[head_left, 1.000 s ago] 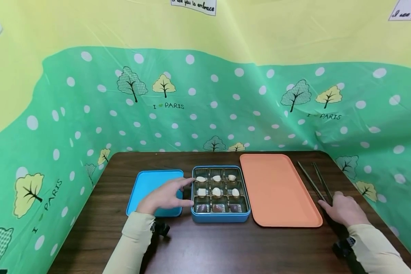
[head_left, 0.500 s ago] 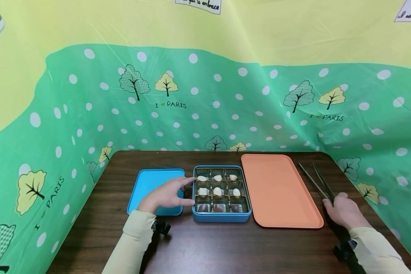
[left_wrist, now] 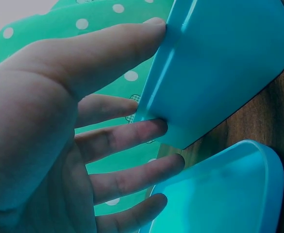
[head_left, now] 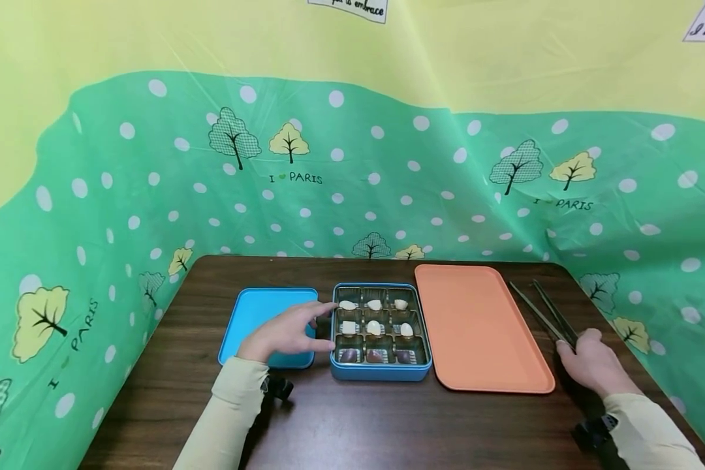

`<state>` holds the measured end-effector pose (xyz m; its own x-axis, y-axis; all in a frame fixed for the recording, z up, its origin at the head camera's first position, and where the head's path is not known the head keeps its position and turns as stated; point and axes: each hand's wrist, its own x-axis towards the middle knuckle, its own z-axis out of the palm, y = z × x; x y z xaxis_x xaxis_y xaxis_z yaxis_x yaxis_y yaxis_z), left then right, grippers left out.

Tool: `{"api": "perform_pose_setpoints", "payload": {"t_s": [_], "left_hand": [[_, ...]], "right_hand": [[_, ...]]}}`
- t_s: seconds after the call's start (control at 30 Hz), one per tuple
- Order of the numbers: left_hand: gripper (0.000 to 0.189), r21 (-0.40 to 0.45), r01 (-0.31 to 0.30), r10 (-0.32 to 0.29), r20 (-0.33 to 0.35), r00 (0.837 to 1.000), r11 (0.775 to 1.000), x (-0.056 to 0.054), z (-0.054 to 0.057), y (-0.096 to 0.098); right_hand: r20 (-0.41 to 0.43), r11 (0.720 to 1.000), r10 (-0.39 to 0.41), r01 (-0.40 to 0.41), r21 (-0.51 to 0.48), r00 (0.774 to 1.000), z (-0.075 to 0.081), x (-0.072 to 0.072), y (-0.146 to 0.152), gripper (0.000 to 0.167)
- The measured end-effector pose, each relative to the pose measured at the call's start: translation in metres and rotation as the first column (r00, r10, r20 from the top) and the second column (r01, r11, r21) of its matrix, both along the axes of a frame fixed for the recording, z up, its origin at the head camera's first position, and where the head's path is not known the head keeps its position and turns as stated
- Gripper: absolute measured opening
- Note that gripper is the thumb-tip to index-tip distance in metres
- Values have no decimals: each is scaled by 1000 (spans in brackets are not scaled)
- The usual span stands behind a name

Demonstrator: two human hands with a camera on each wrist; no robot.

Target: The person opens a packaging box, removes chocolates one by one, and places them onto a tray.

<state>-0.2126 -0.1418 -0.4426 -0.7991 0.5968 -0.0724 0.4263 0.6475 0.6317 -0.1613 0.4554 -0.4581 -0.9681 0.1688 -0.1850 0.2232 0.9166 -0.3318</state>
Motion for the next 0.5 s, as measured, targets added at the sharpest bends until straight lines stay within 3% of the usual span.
{"api": "perform_pose_setpoints", "payload": {"t_s": [0.17,0.3,0.4,0.5], "left_hand": [[82,2,8,-8,-4,1000,1000,0,0,0],[82,7,8,-8,-3,1000,1000,0,0,0],[82,5,6,-6,-10,1000,1000,-1,0,0],[82,0,6,-6,-12,1000,1000,-1,-1,0]], "right_hand": [[-73,999,-8,10,30,997,7,0,-1,79],[-180,998,2,9,56,984,14,0,-8,79],[-285,997,34,-14,72,958,21,0,-21,72],[-392,994,81,-47,95,916,28,1,-37,62]]}}
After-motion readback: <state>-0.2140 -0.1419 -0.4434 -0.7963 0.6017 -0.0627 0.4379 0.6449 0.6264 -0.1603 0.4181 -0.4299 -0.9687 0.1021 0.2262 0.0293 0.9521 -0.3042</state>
